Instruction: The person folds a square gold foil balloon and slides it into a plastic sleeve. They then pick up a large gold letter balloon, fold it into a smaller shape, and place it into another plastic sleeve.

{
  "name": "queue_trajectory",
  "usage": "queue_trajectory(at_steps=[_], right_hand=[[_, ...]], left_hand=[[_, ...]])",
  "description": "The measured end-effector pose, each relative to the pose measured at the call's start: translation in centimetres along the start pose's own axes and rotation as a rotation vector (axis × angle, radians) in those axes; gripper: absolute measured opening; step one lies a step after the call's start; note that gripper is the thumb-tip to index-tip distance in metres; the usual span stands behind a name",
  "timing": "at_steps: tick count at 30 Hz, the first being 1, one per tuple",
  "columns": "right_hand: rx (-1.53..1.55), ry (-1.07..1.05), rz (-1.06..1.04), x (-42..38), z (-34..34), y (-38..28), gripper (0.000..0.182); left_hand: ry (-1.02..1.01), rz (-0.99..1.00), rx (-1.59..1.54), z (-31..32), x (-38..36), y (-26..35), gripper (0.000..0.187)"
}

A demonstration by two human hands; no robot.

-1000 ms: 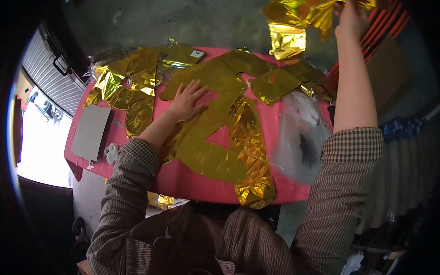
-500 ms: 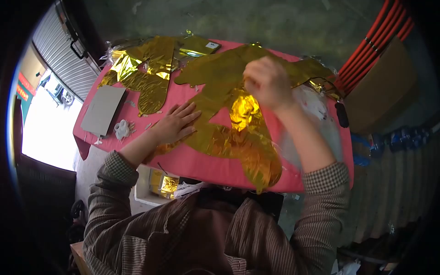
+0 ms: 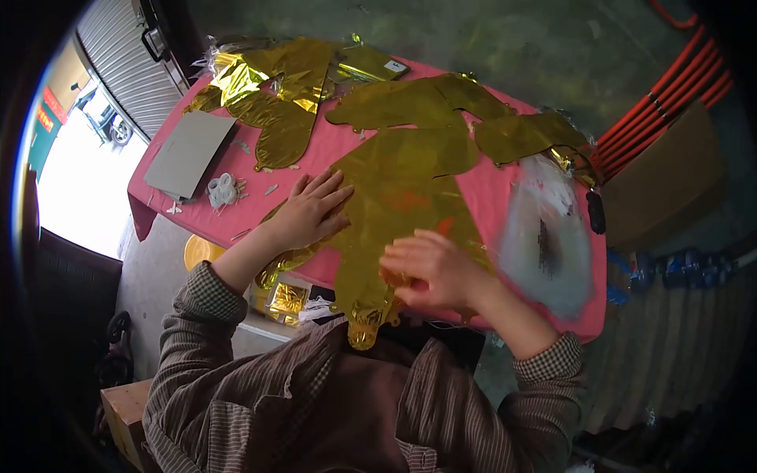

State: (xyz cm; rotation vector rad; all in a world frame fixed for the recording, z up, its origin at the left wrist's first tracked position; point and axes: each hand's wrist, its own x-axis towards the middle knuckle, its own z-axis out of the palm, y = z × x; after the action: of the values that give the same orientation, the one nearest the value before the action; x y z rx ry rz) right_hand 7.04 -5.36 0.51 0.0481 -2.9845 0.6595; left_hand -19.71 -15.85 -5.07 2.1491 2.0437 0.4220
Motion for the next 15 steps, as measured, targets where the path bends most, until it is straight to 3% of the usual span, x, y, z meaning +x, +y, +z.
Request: queue_trajectory(at_steps=[2, 4, 6, 8, 12, 15], right_hand=[[0.037, 0.024, 0.037, 0.7, -0.4, 1.2, 0.046], [-0.031, 0.238, 0.219, 1.3, 0.9, 3.3, 0.046], [-0.057, 0.193, 0.263, 1.9, 2.3, 4.3, 0.052], [-0.15, 0.088, 0.322, 2.0, 4.1, 5.4, 0.06], [-0.127, 0.038, 0.334, 2.6, 4.2, 5.5, 0.064], [-0.127, 0.024, 0.346, 3.3, 3.9, 5.1, 0.064]], left_hand=[[0.02, -0.001, 0.021, 0.2, 0.8, 0.6, 0.055], [0.048, 0.02, 0.024, 1.2, 1.4, 0.8, 0.054], [0.083, 0.032, 0.036, 0.6, 1.9, 1.0, 0.053], [-0.049, 0.036, 0.06, -1.0, 2.8, 1.0, 0.052], [-0.056, 0.005, -0.081, -0.8, 7.3, -4.1, 0.046], [0.113, 0.159, -0.006, 2.0, 10.0, -6.5, 0.042]])
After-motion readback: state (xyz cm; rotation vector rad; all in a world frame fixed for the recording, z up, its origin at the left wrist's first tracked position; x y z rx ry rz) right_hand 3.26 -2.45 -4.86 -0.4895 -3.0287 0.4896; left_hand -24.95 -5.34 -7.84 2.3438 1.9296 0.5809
